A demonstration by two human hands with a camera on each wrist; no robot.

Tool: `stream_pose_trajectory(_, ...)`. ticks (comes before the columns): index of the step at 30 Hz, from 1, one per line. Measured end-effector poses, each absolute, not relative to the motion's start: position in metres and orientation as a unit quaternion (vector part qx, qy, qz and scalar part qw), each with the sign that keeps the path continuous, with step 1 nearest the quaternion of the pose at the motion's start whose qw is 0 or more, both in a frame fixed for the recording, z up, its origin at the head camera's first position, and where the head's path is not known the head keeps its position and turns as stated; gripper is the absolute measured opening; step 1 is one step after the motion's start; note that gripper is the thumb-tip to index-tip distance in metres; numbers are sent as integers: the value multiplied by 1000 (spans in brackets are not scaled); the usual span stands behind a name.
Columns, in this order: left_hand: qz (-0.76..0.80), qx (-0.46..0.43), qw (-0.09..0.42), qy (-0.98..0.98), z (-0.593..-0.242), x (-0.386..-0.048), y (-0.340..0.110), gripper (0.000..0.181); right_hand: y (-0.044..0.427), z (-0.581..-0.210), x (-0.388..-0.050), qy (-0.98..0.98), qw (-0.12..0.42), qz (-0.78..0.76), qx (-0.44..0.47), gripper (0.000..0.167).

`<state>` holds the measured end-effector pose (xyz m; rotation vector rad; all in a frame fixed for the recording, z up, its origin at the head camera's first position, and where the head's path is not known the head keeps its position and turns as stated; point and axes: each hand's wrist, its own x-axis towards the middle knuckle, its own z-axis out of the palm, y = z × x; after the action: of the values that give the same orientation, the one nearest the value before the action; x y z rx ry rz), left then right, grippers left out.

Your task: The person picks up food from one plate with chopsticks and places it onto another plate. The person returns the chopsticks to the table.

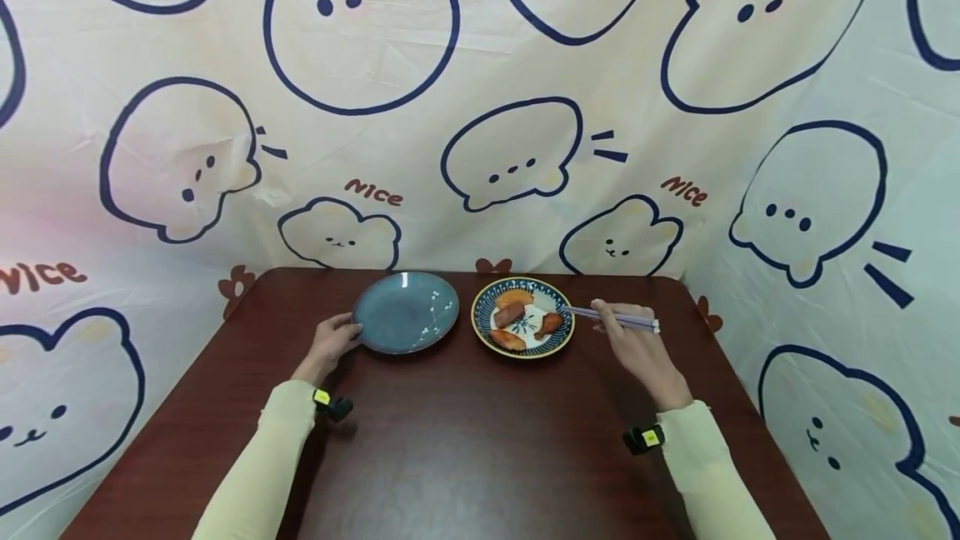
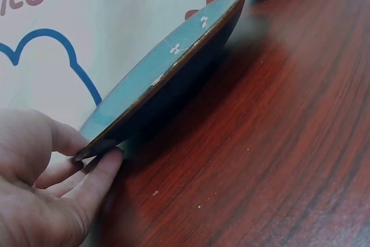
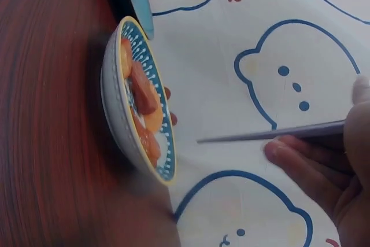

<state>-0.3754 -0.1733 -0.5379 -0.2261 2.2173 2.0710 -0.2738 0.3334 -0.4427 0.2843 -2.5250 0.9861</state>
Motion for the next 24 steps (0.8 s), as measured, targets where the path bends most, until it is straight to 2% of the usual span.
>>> stream_pose_trajectory(5,677,-76,42,730,-538,-375,-173,50,317,-446,-278,-905,191,363,114,40)
stream_pose_trajectory(14,677,-73,41,731,-540,-375,-174,50,295,-462,-282,-882,141,429,134,46)
stream_pose_trajectory(20,680,-71,43,729,-542,-375,-175,50,286,-474,-284,-887,112,422,154,38)
stream_pose_trajectory(24,680,-70,44,729,-544,-374,-174,50,283,-482,-286,-889,102,417,161,39)
